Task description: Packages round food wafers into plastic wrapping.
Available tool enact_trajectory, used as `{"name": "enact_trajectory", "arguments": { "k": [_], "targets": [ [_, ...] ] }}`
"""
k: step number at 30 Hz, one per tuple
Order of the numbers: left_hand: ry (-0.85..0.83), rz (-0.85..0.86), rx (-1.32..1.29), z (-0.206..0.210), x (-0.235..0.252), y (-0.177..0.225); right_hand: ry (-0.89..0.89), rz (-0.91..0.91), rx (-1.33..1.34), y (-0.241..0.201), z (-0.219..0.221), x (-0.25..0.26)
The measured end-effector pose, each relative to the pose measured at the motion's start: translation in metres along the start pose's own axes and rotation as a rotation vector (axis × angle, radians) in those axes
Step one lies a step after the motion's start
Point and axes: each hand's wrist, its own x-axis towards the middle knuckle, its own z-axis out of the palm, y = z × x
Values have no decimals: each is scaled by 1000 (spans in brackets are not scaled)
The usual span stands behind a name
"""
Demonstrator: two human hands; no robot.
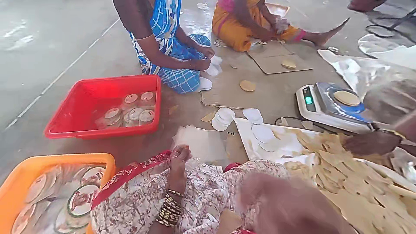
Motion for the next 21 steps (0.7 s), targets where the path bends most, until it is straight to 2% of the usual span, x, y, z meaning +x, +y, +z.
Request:
{"name": "enact_trajectory", "arguments": {
  "k": [2,4,6,9,13,18,21],
  "targets": [
    [-19,12,-9,3,2,0,168,222,-312,80,-46,31],
    [-19,10,-15,4,2,0,249,519,-595,161,-87,59],
    [-14,-2,-22,4,3,-1,204,768,-778,226,-117,81],
    [-13,-19,-37,3,3,-1,81,985,-952,291,-131,100],
    [-30,-40,-47,5,5,-2,75,1119,-1084,323,-122,110],
    [-84,-27,-52,6,3,-5,-28,1168,-1185,312,-113,116],
    [-78,-18,-44,5,3,-4,112,1148,-1085,301,-127,112]
  ]
}}
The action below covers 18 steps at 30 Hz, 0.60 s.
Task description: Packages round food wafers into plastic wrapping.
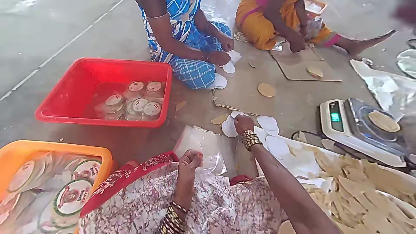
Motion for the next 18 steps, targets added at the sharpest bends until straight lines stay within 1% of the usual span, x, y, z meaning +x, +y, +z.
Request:
{"name": "enact_trajectory", "arguments": {
  "k": [3,7,10,12,14,16,18],
  "targets": [
    [0,-1,16,0,0,2,67,40,130,13,-16,-11],
    [-8,15,36,-1,0,1,219,1,347,39,-31,-36],
    [-1,25,47,-1,0,1,333,-17,646,56,-40,-67],
    [-11,39,48,-3,-1,1,387,-59,906,63,-47,-101],
    [-16,61,45,-3,-3,1,389,-150,1101,73,-55,-145],
    [-26,73,50,-5,-6,-1,347,-198,1157,87,-60,-197],
    [-30,70,51,-6,-7,-1,319,-194,1124,101,-62,-248]
  ]
}}
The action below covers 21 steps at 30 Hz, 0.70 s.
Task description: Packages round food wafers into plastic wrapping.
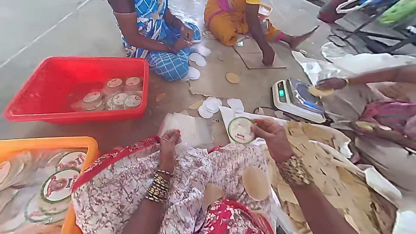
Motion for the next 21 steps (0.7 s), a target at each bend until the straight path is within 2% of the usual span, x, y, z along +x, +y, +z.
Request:
{"name": "enact_trajectory", "arguments": {
  "k": [4,8,11,15,17,19,21],
  "targets": [
    [22,-40,17,-1,-7,4,6,46,-21,13,-30,-81],
    [26,-39,20,-3,-9,0,87,177,-33,52,-43,-126],
    [57,-30,22,-7,-10,-2,120,243,-86,63,-45,-138],
    [78,-26,40,-8,-10,-2,129,221,-137,68,-46,-139],
    [66,-33,53,-7,-9,-3,108,198,-349,70,-47,-139],
    [54,-39,63,-7,-8,-4,6,193,-545,68,-49,-137],
    [39,-40,72,-6,-8,-3,-73,209,-636,66,-45,-135]
  ]
}}
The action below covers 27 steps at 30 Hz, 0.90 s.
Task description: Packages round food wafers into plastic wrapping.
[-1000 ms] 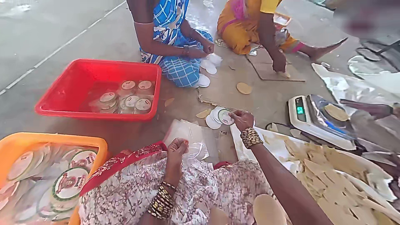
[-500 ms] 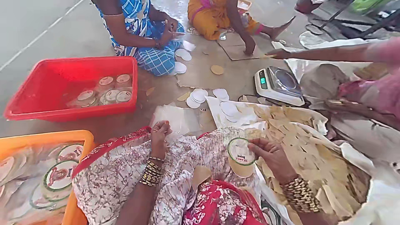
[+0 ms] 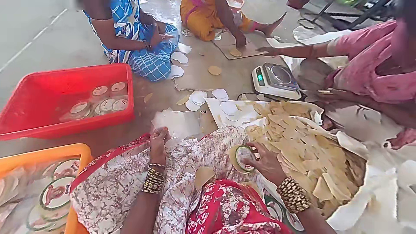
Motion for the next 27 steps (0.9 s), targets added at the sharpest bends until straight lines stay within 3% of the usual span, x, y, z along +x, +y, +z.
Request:
{"name": "enact_trajectory", "arguments": {
  "k": [6,10,17,23,27],
  "targets": [
    [-2,-14,-28,3,0,3,-52,102,-60,-17,0,5],
    [-7,0,-41,0,-1,2,-77,89,230,-27,-1,2],
    [-6,12,-45,-1,0,2,316,-271,681,-34,-4,-26],
    [-6,20,-23,0,1,1,304,-239,256,-9,6,-17],
    [5,27,-15,1,-2,4,364,-316,397,-13,8,-15]
  ]
}}
